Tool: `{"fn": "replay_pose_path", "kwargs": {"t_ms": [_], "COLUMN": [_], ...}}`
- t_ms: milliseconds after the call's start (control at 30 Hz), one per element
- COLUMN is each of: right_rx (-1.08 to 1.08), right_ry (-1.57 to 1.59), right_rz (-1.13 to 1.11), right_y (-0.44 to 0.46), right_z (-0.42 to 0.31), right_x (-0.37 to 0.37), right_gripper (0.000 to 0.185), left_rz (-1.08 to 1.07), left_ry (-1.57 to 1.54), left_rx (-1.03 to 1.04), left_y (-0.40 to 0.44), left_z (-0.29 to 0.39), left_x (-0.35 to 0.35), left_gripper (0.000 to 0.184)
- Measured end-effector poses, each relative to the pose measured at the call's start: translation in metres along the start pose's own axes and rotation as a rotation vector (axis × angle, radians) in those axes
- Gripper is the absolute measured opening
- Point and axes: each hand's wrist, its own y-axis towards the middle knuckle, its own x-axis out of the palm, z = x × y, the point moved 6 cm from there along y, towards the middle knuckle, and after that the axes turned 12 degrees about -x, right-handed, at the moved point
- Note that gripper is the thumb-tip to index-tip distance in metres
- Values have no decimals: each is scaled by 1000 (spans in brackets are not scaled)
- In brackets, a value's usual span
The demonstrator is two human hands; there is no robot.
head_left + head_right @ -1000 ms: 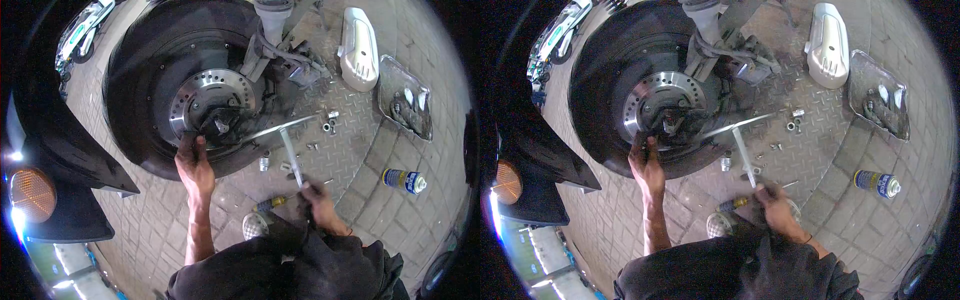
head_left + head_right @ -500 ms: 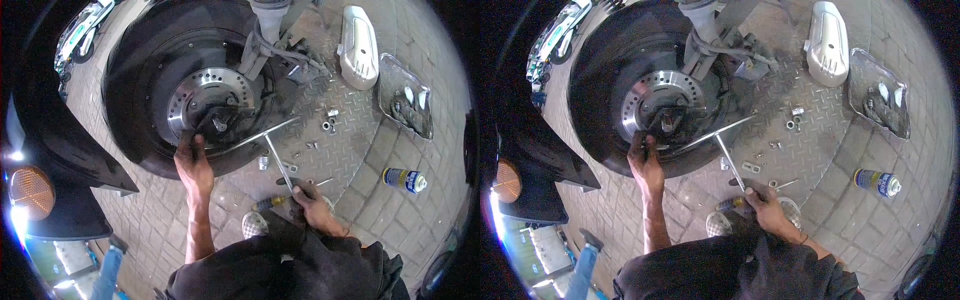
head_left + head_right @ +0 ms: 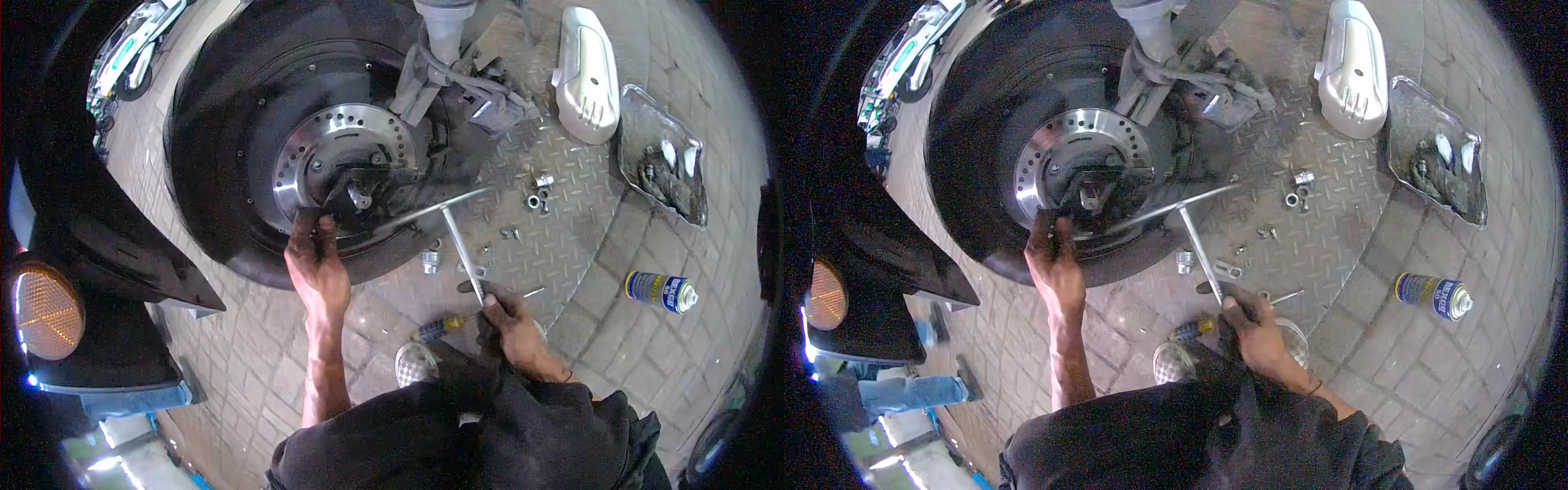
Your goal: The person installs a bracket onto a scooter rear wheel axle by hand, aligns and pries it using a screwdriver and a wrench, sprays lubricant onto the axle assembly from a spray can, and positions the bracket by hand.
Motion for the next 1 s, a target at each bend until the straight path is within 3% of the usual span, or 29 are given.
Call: {"fn": "replay_pose_path", "kwargs": {"t_ms": [67, 100, 167, 233, 300, 367, 400, 433, 467, 567, 633, 700, 733, 833, 867, 967, 1000], "right_rx": [-73, 133, 356, -82, -135, 170, 166, 162, -55, 29, 248, 130, -47, 103, 215, 296, -9], "right_ry": [-103, 269, 631, 30, 11, 569, 707, 709, 442, 143, 554, 681, 310, 84, 285, 508, 149], "right_rz": [-19, 109, 234, 25, 43, 134, 147, 149, 85, -180, 258, 184, 72, -113, 40, 230, 83], "right_y": [0, 7, -2, 0, 6, 8, 8, 6, 7, 5, 7, 8, 7, 4, 8, 3, 7], "right_z": [-16, -35, -22, 5, -3, -25, -29, -14, -12, -18, -31, -23, -21, -20, -30, -21, -17], "right_x": [-8, -19, -14, -5, -11, -24, -24, -13, 5, 4, -12, -12, -3, -4, -16, -15, -13], "right_gripper": [47, 48, 50, 44, 43, 39, 37, 37, 33, 30, 32, 36, 41, 47, 50, 52, 47], "left_rz": [-18, -6, 3, 14, -28, -44, -44, -31, -18, -8, 4, 2, -12, -36, -31, -13, -1], "left_ry": [-48, -40, -28, -41, -120, 38, 47, -6, -64, -136, -37, 53, -37, -66, -79, -89, -99], "left_rx": [-47, -19, -4, -72, -19, -54, -65, -34, -1, -4, 12, 26, -20, -37, -23, -23, -26], "left_y": [1, 2, -2, 0, 5, 5, 1, 2, 3, 2, 8, 7, 7, 7, 9, 5, 4], "left_z": [-1, -1, -1, 3, 1, -6, -8, -4, 0, 1, -6, -7, -5, 2, -1, 1, 3], "left_x": [0, 0, -4, -1, -1, -3, -4, -2, 0, -1, -3, -3, -1, 0, 0, -3, -2], "left_gripper": [24, 24, 25, 25, 25, 26, 26, 27, 27, 28, 28, 28, 28, 28, 28, 28, 29]}}
